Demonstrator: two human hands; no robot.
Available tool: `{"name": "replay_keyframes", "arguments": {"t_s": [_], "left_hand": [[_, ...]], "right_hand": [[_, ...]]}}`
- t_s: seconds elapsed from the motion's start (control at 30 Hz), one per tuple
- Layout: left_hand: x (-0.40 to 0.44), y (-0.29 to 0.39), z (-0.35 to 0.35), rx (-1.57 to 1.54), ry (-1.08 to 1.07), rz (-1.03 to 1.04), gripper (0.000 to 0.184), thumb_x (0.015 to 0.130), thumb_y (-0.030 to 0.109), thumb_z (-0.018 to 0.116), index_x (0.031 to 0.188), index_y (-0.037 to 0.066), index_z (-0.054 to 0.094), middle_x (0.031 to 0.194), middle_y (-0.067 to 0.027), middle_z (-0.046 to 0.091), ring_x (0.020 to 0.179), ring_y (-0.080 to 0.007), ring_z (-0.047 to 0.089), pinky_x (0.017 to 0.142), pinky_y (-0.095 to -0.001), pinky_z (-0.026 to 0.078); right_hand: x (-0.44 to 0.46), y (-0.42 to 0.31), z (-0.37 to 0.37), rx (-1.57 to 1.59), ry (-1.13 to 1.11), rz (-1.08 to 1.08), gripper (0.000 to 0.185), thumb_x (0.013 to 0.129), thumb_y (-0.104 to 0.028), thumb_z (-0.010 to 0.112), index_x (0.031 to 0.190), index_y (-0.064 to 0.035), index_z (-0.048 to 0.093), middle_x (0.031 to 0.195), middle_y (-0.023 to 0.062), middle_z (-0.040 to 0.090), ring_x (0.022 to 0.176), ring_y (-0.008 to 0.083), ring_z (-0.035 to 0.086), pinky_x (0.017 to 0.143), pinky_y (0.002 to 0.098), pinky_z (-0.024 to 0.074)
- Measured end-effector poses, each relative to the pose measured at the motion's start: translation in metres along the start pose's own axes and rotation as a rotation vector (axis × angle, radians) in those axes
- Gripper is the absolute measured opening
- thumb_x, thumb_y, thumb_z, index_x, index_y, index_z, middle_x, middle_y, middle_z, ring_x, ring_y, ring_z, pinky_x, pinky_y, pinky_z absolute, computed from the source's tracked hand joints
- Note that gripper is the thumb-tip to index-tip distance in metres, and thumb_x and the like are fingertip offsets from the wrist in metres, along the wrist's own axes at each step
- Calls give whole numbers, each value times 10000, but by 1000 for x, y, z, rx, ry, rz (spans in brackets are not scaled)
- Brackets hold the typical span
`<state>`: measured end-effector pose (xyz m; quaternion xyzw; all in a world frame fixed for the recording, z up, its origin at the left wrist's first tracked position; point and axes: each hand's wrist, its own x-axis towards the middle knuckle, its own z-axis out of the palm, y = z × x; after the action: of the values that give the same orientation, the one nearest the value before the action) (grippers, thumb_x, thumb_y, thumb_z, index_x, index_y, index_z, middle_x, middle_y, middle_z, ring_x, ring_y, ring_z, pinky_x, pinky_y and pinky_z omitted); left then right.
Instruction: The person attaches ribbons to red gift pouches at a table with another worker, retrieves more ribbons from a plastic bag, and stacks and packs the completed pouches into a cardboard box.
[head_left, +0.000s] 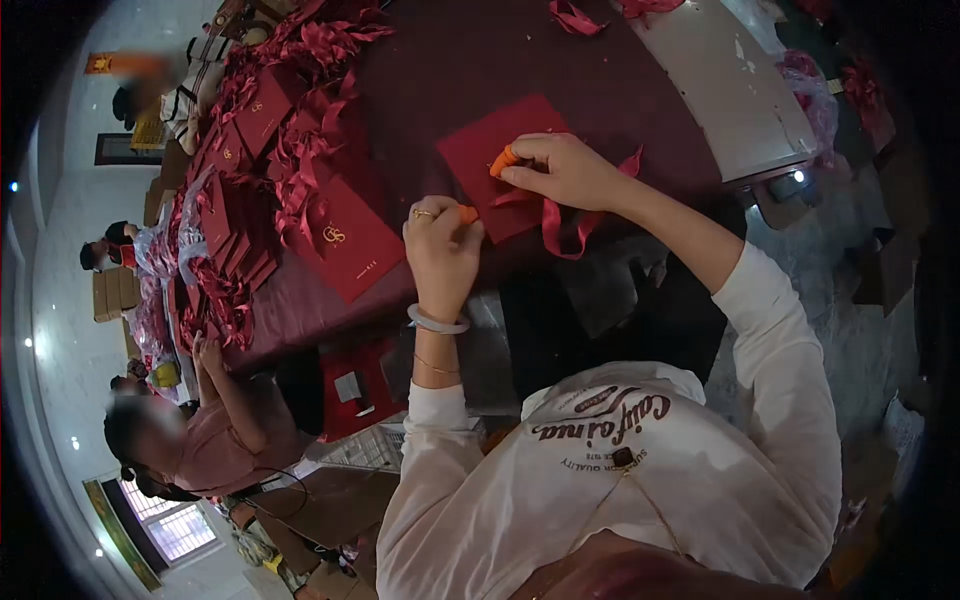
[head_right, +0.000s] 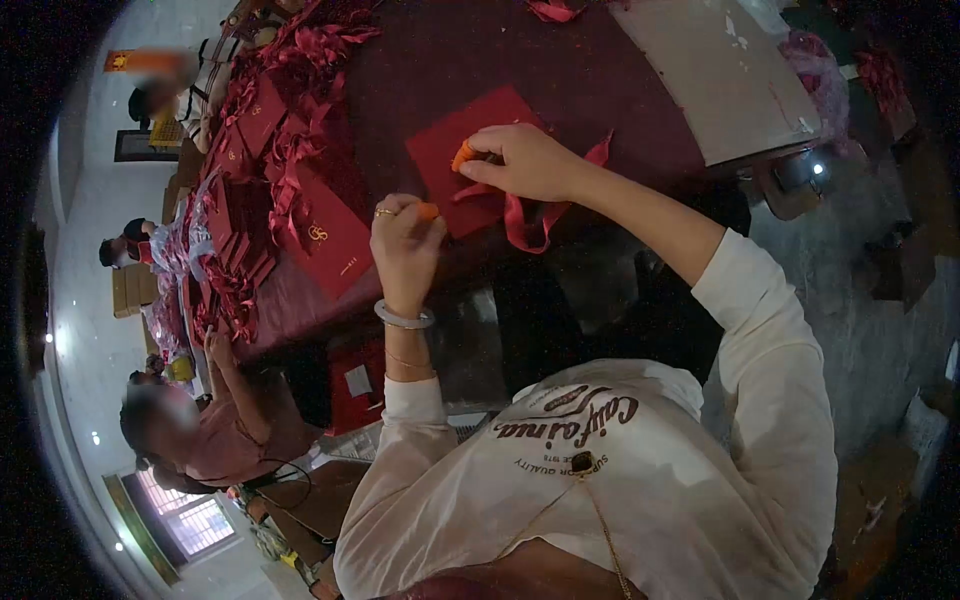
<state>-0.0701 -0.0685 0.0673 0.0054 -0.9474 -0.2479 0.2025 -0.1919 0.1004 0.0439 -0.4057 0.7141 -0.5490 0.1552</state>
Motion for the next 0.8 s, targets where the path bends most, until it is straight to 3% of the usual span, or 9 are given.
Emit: {"name": "replay_keyframes", "arguments": {"t_s": [0.07,0.2,0.33,0.4,0.53,0.6,0.67,0.7,0.8], "left_hand": [[2,0,-16,-192,-48,-157,184,654,78,729,746,-18,602,808,-101,556,748,-251,539,661,-332,430],[-14,-19,-43,-12,-139,-136,186,678,95,731,771,-22,620,797,-105,556,721,-245,549,634,-323,433],[-32,-24,-58,73,-63,-182,200,674,114,735,788,-12,630,794,-107,561,735,-262,550,656,-333,435],[-40,-22,-54,71,-118,-184,229,695,77,711,883,-19,623,838,-130,555,740,-274,551,670,-344,440],[-36,0,-40,229,93,-158,316,771,16,621,1073,-41,546,974,-166,534,778,-296,553,767,-361,439],[-22,13,-27,-57,243,-253,285,807,49,609,1074,-28,547,915,-151,557,786,-281,558,774,-356,440],[-3,5,0,-95,229,-298,297,835,146,616,1071,-14,535,805,-134,577,774,-257,569,710,-345,453],[9,8,12,-136,209,-354,316,834,182,626,1069,-8,533,776,-125,582,768,-252,573,693,-341,454],[19,1,41,-78,210,-416,384,797,254,669,1061,10,535,786,-111,592,750,-247,574,683,-348,453]], "right_hand": [[0,2,0,82,-12,35,254,893,-218,549,987,10,609,828,94,594,703,161,589,651,295,460],[0,5,3,164,-38,58,254,893,-220,549,993,4,609,843,90,590,701,159,591,649,301,467],[0,1,1,129,-52,58,250,896,-219,544,994,0,611,850,85,589,703,153,592,647,300,467],[2,4,3,122,-60,34,253,899,-220,541,994,4,609,850,82,588,699,146,587,647,296,466],[2,2,2,136,-77,62,209,904,-169,536,984,13,603,837,38,542,692,95,551,625,242,434],[2,5,4,156,-62,50,196,904,-158,532,978,8,604,824,35,542,690,90,548,625,234,434],[0,7,5,204,-40,34,208,893,-179,552,969,7,605,802,52,555,681,120,557,631,260,444],[-2,7,4,260,-10,13,223,881,-200,571,960,5,607,779,69,569,673,149,566,637,286,454],[-11,1,2,-106,295,-483,126,836,-157,600,873,-36,600,766,88,539,661,216,551,607,301,455]]}}
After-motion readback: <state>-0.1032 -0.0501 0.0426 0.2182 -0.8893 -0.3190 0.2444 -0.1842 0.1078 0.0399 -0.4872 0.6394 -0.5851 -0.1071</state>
